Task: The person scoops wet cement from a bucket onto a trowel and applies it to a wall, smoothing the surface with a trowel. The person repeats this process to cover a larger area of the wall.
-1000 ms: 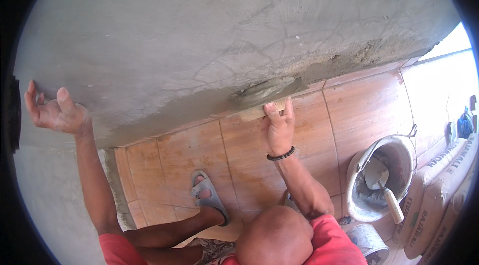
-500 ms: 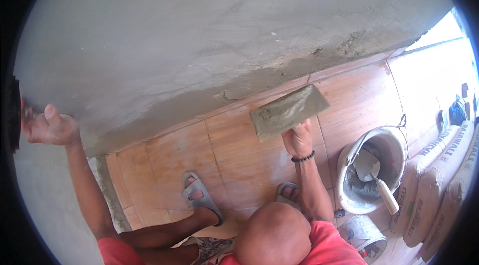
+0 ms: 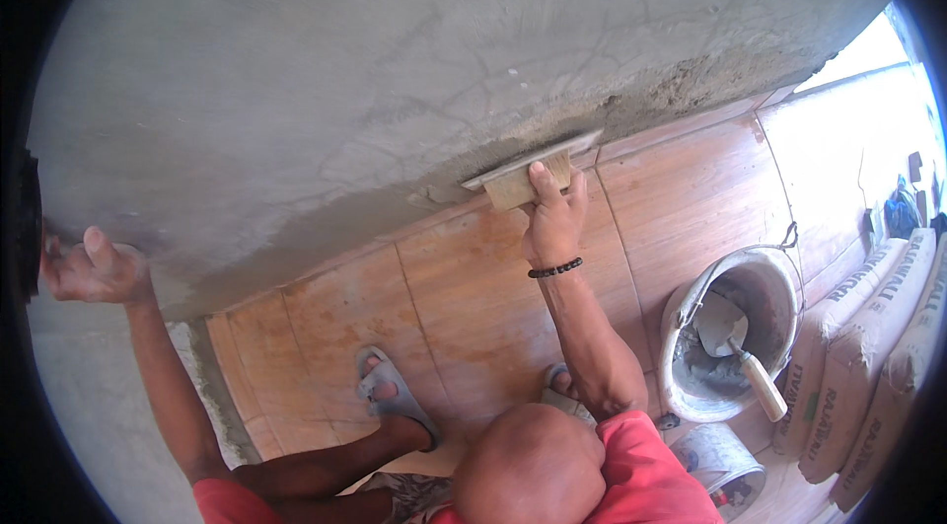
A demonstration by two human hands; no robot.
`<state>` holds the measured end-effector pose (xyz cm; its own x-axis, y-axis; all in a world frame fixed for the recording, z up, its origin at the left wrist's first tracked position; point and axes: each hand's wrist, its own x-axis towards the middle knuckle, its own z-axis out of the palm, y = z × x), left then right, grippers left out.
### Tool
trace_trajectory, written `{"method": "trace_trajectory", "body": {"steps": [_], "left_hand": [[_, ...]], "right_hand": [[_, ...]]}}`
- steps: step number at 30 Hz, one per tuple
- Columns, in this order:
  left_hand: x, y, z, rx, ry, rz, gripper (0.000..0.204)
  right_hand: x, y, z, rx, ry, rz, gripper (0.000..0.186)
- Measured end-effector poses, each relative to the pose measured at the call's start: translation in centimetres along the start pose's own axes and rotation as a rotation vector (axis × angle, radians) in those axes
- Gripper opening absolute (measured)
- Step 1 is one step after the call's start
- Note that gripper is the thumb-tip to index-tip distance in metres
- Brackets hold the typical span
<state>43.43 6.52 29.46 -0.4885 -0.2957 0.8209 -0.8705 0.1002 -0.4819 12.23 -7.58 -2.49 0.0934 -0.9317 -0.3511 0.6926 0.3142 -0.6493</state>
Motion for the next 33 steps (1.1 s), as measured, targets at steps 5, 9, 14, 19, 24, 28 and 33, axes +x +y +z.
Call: {"method": "trace_trajectory", "body": {"steps": [5,9,14,19,24,28,33], "left_hand": [[-1.4,-1.3,-0.8,0.098,-0.024,0.048,0.059],[-1.4,-1.4,-1.3,0.149,-0.042,0.038,0.060],[-0.8,-0.5,-0.2,0.086,-0.026,0.027,0.060],[-0.7,-0.9,-1.0,0.094,-0.052,0.036,0.060],[-0.5,-0.2,-0.3,0.009,-0.026,0.004,0.060],[-0.4,0.0,-0.5,0.039,-0.034,-0.012,0.060],[0.0,0.3,0.2,-0.096,0.016,-0.038,0.061]], "right_hand": [[-4.0,-4.9,2.8,0.035,-0.222,-0.172,0.035],[-5.9,-7.2,-1.6,0.127,-0.351,-0.297,0.043],[-2.6,-2.7,-9.7,0.189,-0.303,-0.084,0.056],[-0.9,2.4,-9.7,0.259,-0.225,0.094,0.069],[0.4,2.7,-5.5,0.236,-0.134,0.077,0.064],[-1.7,0.9,-1.4,0.122,-0.079,-0.009,0.059],[-6.3,-4.9,6.3,0.107,-0.163,-0.053,0.058]]}}
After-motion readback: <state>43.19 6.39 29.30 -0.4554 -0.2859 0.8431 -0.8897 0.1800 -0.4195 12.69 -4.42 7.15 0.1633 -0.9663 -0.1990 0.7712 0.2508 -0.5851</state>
